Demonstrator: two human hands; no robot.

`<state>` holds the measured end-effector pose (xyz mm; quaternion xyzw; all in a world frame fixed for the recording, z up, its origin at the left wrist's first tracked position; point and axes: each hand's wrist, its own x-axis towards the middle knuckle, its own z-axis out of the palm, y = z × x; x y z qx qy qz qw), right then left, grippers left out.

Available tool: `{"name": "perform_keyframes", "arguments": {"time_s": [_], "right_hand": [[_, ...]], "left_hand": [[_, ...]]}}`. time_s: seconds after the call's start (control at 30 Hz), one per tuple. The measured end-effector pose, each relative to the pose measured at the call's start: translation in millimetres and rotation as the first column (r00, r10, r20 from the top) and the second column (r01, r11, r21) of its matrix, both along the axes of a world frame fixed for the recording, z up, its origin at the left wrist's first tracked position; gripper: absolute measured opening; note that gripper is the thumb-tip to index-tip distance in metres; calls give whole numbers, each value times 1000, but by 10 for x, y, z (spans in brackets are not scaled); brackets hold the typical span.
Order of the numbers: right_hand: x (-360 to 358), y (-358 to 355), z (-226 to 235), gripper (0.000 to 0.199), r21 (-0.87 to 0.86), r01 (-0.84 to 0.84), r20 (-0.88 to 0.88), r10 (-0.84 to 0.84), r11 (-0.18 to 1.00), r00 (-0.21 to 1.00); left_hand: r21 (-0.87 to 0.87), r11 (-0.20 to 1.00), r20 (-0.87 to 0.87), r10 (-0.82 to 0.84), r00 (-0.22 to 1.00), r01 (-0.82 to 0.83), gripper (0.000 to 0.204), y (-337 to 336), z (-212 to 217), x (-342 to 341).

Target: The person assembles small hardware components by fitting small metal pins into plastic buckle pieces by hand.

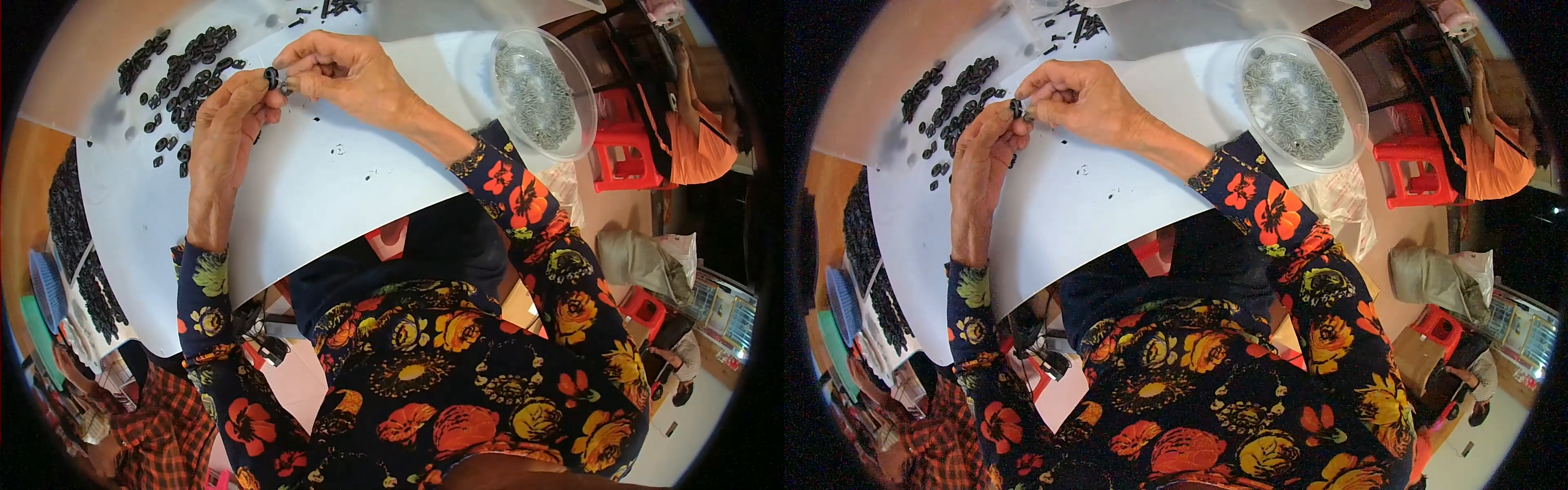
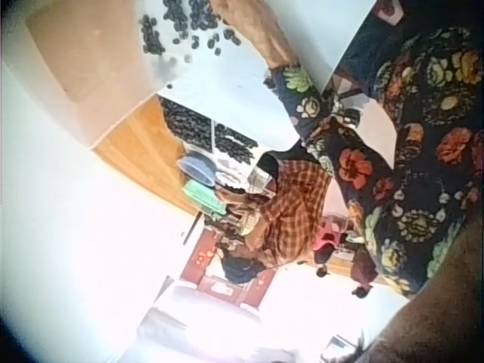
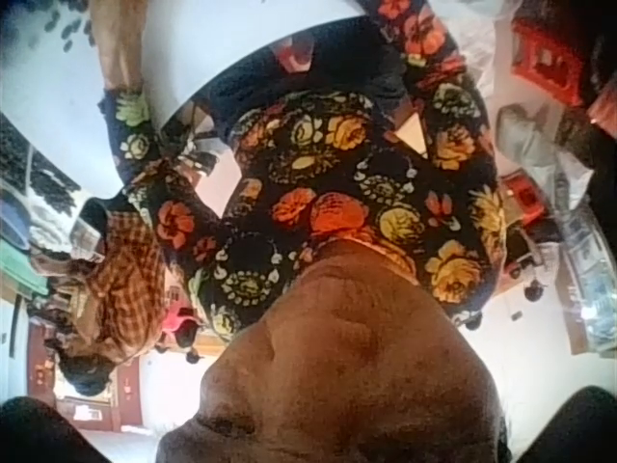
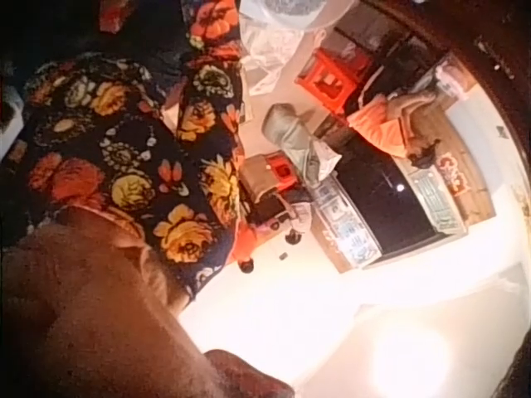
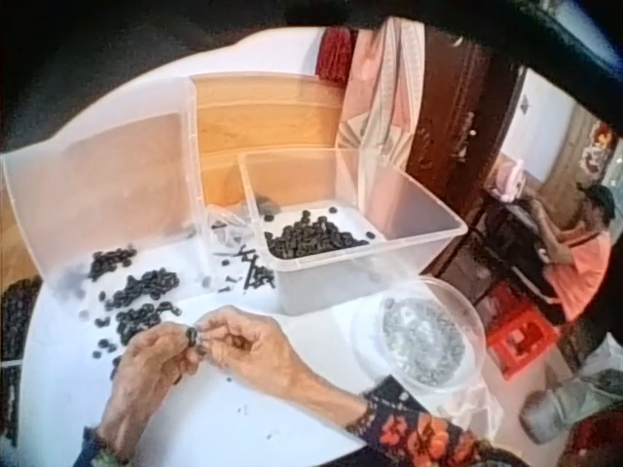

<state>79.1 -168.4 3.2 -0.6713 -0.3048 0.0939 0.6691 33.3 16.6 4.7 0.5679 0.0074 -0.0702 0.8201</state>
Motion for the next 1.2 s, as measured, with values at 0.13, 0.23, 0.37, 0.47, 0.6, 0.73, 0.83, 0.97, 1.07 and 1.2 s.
{"name": "perform_keyframes", "arguments": {"time_s": [0.13, 0.23, 0.37, 0.47, 0.6, 0.73, 0.83, 0.97, 1.07, 1.2], "right_hand": [[-11, -8, 17, 27, -16, -26, 27, 27, 1000, 999], [-3, -19, -10, 28, -21, -38, 18, 39, 999, 999], [-10, -16, -6, 27, -37, -19, 42, 21, 999, 999], [-9, -4, -20, 26, -77, -39, 56, 43, 996, 997], [-9, -15, -36, 25, -26, -24, 69, 26, 999, 997], [-30, 12, -29, 25, 35, 19, 48, -20, 999, 999], [-36, 14, -39, 25, 70, 1, 15, -2, 998, 1000], [-58, 33, -26, 26, 66, -14, -11, 14, 998, 1000], [-56, 63, -57, 29, 50, -21, 21, 20, 999, 1000], [-60, 53, -40, 34, -50, 19, 181, -10, 999, 983]], "left_hand": [[16, 1000, 1, 4, 1000, -4, 18, 13, -10, -6], [76, 997, 25, 16, 1000, -18, 17, -21, 10, -2], [221, 975, 84, 8, 996, -27, 17, -27, 33, -28], [438, 899, 91, -42, 995, -2, 17, -2, 74, -49], [445, 894, 174, -36, 984, -46, 21, -49, 78, -53], [441, 895, 238, -52, 970, -60, 26, -128, 94, -96], [406, 909, 300, -34, 953, -96, 27, -176, 30, -81], [458, 884, 256, -24, 966, -99, 27, -166, 53, -91], [511, 848, 237, 21, 971, -143, 26, -152, 0, -91], [363, 919, 249, 63, 966, -153, 24, -189, -82, -95]]}}
